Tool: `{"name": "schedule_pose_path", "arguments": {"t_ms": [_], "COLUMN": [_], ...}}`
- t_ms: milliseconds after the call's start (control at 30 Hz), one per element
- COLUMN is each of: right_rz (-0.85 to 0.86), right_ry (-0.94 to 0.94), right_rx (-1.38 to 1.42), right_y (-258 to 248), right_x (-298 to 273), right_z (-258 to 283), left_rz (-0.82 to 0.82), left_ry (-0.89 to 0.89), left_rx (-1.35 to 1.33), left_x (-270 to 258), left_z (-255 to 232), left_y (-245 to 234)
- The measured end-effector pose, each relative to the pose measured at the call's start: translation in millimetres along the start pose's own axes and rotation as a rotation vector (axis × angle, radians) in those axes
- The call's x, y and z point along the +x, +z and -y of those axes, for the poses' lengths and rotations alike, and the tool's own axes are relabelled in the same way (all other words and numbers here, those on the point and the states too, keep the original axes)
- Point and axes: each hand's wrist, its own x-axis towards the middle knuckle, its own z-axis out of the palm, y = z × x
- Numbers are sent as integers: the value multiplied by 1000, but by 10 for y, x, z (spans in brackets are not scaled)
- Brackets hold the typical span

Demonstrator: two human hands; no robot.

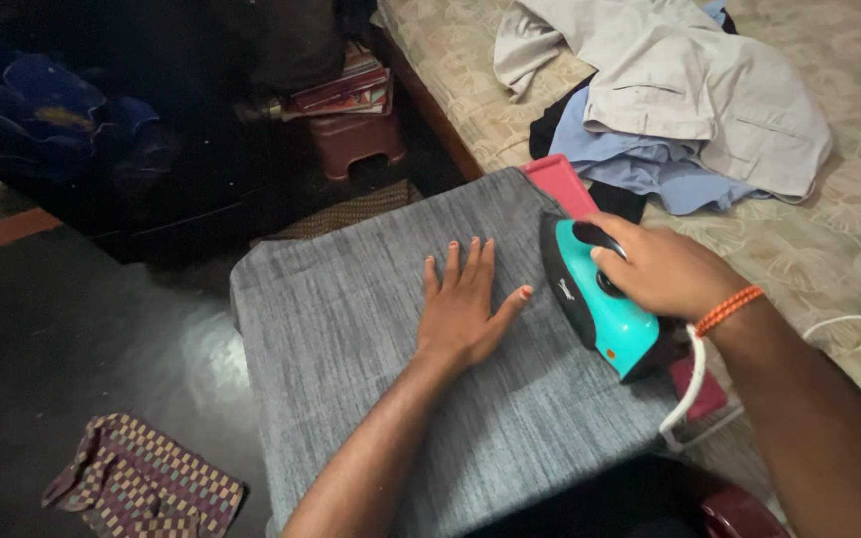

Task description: The person irons a gray striped shirt on a pink ironing board, then switches to a white shirt and continues ironing. The person uses a teal electric iron and smooths the fabric with their hands between passes.

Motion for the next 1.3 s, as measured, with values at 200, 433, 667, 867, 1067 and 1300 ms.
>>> {"name": "schedule_pose_path", "arguments": {"t_ms": [200, 433, 667, 867, 1067, 1300], "right_rz": [-32, -27, 39, 28, 23, -42], "right_ry": [-29, -85, 51, 78, 1, -127], "right_rx": [7, -10, -28, -30, -76, -59], "right_y": [25, 27, -64, -84, -182, -26], "right_x": [193, 201, -50, -289, -225, 161], "right_z": [47, 23, 53, 1, 190, 496], "left_rz": [29, 23, 9, -13, -45, -251], "left_ry": [-11, -12, -3, 13, -7, 31], "left_rx": [-29, -32, -15, -2, -90, -266], "left_x": [4, -2, -19, -25, -15, -25], "left_z": [-2, -27, -23, -11, 7, 112], "left_y": [-18, -46, -44, -13, -12, 50]}}
